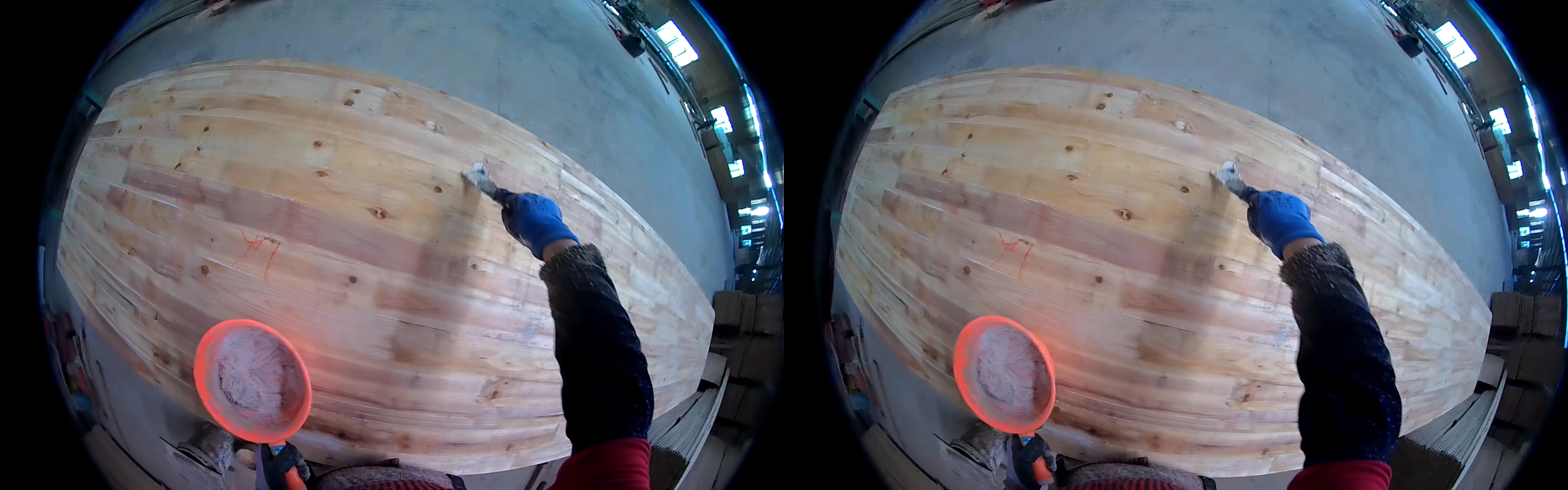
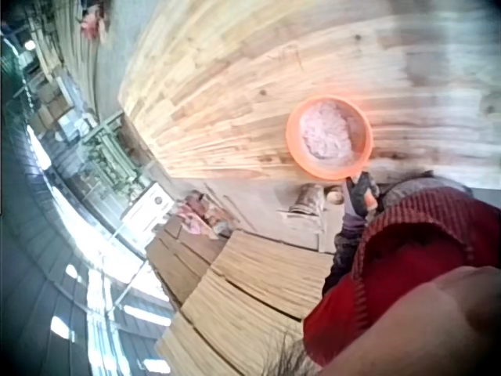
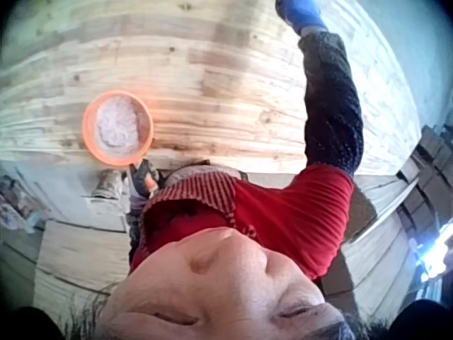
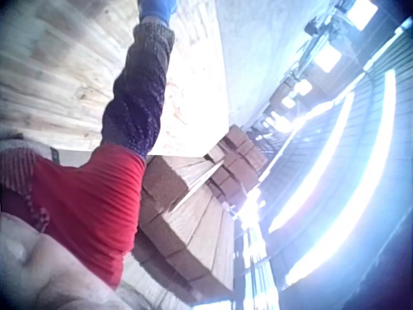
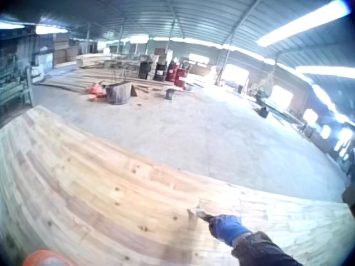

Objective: The person applies a white filler paste to the gaps and knots on a large wooden panel using a putty knife. They repeatedly scoop the filler from an orange bowl and spread it across the wood surface. After finishing the application, the person lifts the panel and places it onto a metal rack.

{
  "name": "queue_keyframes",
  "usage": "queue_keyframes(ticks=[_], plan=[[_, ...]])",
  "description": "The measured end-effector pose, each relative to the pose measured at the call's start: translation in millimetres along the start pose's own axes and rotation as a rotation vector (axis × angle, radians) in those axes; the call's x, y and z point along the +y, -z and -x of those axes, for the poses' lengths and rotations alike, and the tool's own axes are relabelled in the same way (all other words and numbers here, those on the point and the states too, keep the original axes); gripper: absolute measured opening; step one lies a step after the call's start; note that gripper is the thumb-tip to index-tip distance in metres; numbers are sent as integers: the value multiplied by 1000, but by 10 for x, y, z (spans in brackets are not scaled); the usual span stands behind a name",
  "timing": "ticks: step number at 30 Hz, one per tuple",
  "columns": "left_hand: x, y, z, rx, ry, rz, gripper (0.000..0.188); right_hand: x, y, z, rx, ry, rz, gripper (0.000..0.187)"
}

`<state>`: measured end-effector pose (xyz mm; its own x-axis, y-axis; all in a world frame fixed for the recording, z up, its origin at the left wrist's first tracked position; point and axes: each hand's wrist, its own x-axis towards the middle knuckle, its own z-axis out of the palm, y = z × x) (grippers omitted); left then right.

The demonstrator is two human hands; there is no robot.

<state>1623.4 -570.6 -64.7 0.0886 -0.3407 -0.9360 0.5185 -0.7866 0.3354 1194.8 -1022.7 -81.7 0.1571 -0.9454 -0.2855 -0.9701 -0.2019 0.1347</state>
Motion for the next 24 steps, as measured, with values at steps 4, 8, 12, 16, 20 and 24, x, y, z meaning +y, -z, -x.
queue_keyframes(ticks=[4,8,12,16,20,24], plan=[[-94,63,-27,-31,24,64,19,-24,642,-50,-135,67,83,27],[-47,93,-68,-106,22,23,28,16,443,-208,3,-15,34,27],[-167,142,-99,14,166,176,41,-94,400,-41,-106,17,31,24],[-183,300,-186,-154,171,89,46,-40,427,-176,36,33,46,24],[-331,649,-477,-344,174,184,50,-197,410,87,-108,-119,31,26],[-425,973,-568,-459,273,144,58,-186,106,975,102,-57,-121,25]])
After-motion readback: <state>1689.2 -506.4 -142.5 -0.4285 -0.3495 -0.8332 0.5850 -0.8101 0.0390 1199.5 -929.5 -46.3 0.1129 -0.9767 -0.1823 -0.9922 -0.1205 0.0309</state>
